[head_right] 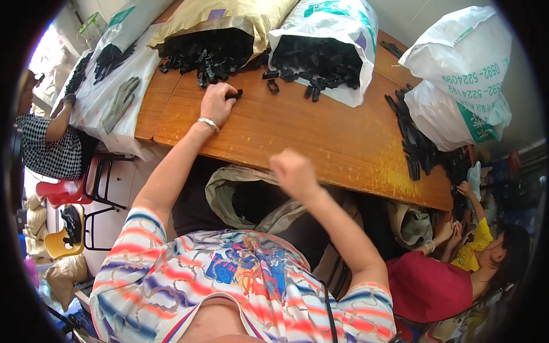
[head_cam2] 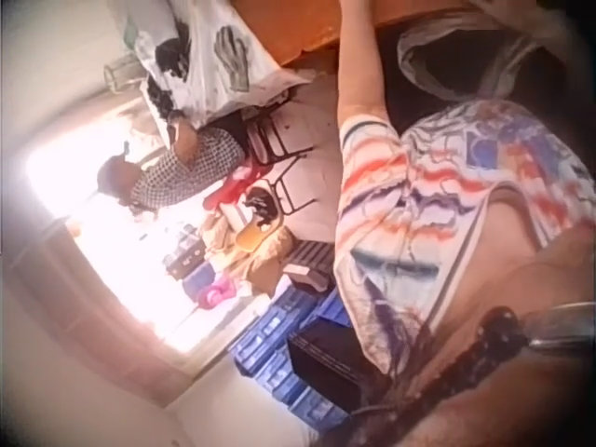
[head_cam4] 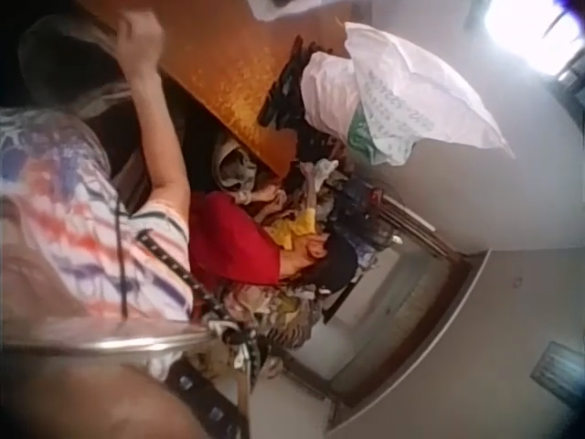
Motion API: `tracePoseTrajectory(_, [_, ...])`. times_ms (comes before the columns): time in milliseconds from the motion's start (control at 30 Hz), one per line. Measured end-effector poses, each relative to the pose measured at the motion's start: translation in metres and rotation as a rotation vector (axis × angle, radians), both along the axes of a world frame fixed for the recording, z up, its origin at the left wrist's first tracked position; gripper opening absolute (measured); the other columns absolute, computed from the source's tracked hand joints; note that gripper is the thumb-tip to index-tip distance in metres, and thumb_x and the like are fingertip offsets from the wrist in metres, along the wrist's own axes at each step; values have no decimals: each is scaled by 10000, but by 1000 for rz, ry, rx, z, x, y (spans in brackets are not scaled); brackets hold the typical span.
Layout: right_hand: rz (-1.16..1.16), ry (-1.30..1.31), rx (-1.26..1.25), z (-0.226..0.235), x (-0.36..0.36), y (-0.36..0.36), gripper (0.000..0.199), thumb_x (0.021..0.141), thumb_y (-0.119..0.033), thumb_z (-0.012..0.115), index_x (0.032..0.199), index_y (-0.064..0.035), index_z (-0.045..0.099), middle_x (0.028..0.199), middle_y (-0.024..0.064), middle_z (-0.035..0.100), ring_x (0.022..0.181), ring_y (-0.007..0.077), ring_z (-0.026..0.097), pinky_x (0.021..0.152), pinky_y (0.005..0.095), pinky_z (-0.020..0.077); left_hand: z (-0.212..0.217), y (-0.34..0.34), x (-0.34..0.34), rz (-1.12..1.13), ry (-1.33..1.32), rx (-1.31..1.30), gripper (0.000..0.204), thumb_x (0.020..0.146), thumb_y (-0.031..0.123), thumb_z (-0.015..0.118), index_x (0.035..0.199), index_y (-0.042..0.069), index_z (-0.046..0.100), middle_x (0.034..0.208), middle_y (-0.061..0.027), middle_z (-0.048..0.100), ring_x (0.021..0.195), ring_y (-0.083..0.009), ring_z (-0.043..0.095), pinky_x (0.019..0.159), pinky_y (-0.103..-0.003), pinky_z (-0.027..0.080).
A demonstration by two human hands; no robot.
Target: Manually inspecting and sorting small black plastic components at a workshop table.
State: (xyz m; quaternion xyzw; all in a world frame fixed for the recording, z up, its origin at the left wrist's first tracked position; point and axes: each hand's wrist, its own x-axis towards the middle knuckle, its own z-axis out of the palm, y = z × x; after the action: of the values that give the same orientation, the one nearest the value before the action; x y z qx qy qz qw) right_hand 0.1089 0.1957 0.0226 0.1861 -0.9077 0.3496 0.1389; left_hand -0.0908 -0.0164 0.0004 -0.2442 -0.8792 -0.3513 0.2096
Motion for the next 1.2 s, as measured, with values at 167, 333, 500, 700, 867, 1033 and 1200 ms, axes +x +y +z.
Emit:
tracePoseTrajectory(167, [-337, 161, 179, -1, -87, 77, 113, 836, -85, 657, 931, -35, 691, 836, 139, 656, 744, 300, 640, 678, 380, 508, 6, 26, 44, -267, 84, -37, 155, 722, -8, 701, 863, 46, 666, 879, -96, 649, 945, -303, 573, 833, -379, 494])
tracePoseTrajectory(333, [-466, 93, 214, 0, -145, 91, 171, 840, -57, 625, 996, -62, 694, 936, 136, 633, 806, 316, 643, 709, 405, 514, 6, 34, 75, -391, 156, -117, 169, 748, -31, 664, 900, 45, 661, 911, -93, 631, 971, -296, 569, 819, -369, 509])
tracePoseTrajectory(500, [-402, 6, 592, 16, -171, 83, 247, 831, 8, 544, 1011, -78, 690, 1065, 173, 568, 879, 389, 639, 753, 464, 518, 9, 32, 80, -413, 81, -35, 307, 732, -32, 682, 1024, 46, 625, 937, -93, 622, 964, -295, 571, 823, -369, 501])
tracePoseTrajectory(700, [-283, -31, 687, 13, -155, 80, 236, 819, 16, 537, 967, -83, 692, 1049, 161, 587, 863, 387, 649, 748, 452, 533, 13, 27, 80, -327, -40, 76, 374, 710, 21, 734, 1064, 39, 614, 1016, -102, 591, 970, -302, 565, 837, -375, 491])
tracePoseTrajectory(867, [-87, 134, 396, 3, -118, 72, 254, 837, 26, 507, 953, -102, 693, 942, 77, 628, 858, 319, 646, 717, 403, 527, 1, 26, 72, -269, -71, 8, 319, 730, 85, 747, 1031, 49, 648, 1043, -93, 598, 1001, -292, 556, 872, -370, 486])
tracePoseTrajectory(1033, [-169, 211, 193, 1, -96, 77, 198, 839, -13, 595, 1008, -59, 687, 941, 98, 655, 820, 311, 655, 678, 385, 517, 2, 29, 70, -275, -106, -20, 303, 729, 110, 758, 1011, 56, 661, 1046, -88, 601, 1025, -286, 548, 891, -368, 478])
tracePoseTrajectory(1200, [-398, -31, 115, 0, -100, 58, 206, 836, -128, 691, 1015, -27, 684, 933, 130, 675, 812, 290, 666, 680, 360, 519, 1, 27, 70, -241, -107, -34, 277, 737, 126, 762, 990, 60, 670, 1065, -80, 607, 1051, -291, 532, 908, -373, 474])
